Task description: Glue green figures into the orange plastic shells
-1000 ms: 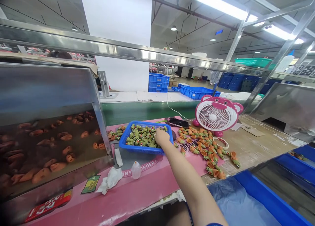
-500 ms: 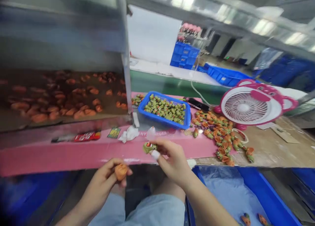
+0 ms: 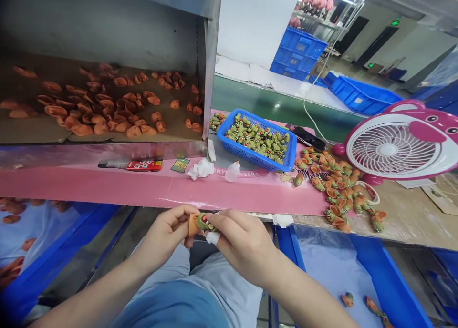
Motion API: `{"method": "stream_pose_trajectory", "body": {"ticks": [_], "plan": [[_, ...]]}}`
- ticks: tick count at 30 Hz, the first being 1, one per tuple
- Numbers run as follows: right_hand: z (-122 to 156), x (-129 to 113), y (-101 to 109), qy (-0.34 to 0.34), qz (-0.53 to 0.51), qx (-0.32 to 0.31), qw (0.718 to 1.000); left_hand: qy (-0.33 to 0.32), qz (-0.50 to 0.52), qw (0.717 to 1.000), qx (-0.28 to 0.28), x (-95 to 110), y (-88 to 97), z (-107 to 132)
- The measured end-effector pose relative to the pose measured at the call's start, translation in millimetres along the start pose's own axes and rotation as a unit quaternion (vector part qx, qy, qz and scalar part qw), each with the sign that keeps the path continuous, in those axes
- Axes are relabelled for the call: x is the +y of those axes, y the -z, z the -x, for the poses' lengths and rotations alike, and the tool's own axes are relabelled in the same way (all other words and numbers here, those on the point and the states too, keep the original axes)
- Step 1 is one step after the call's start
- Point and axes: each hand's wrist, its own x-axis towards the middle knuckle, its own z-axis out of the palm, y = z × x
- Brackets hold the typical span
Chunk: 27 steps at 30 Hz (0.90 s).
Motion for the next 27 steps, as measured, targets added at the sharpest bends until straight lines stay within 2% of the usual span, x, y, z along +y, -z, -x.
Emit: {"method": "stream_pose_trajectory", "body": {"ticks": [10, 22, 27], "plan": [[2, 2, -5, -0.004, -0.002, -0.007, 1.000, 0.014, -0.036, 0.999, -0.012, -1, 0.0, -2], [7, 2, -8, 0.016, 0.046, -0.027, 0.998, 0.026, -0.030, 0.999, -0.021, 2, -1.2, -4], [8, 2, -12, 0.020, 0.043, -0.013, 0.999, 0.031, -0.025, 0.999, -0.018, 1, -1.2, -4]]}}
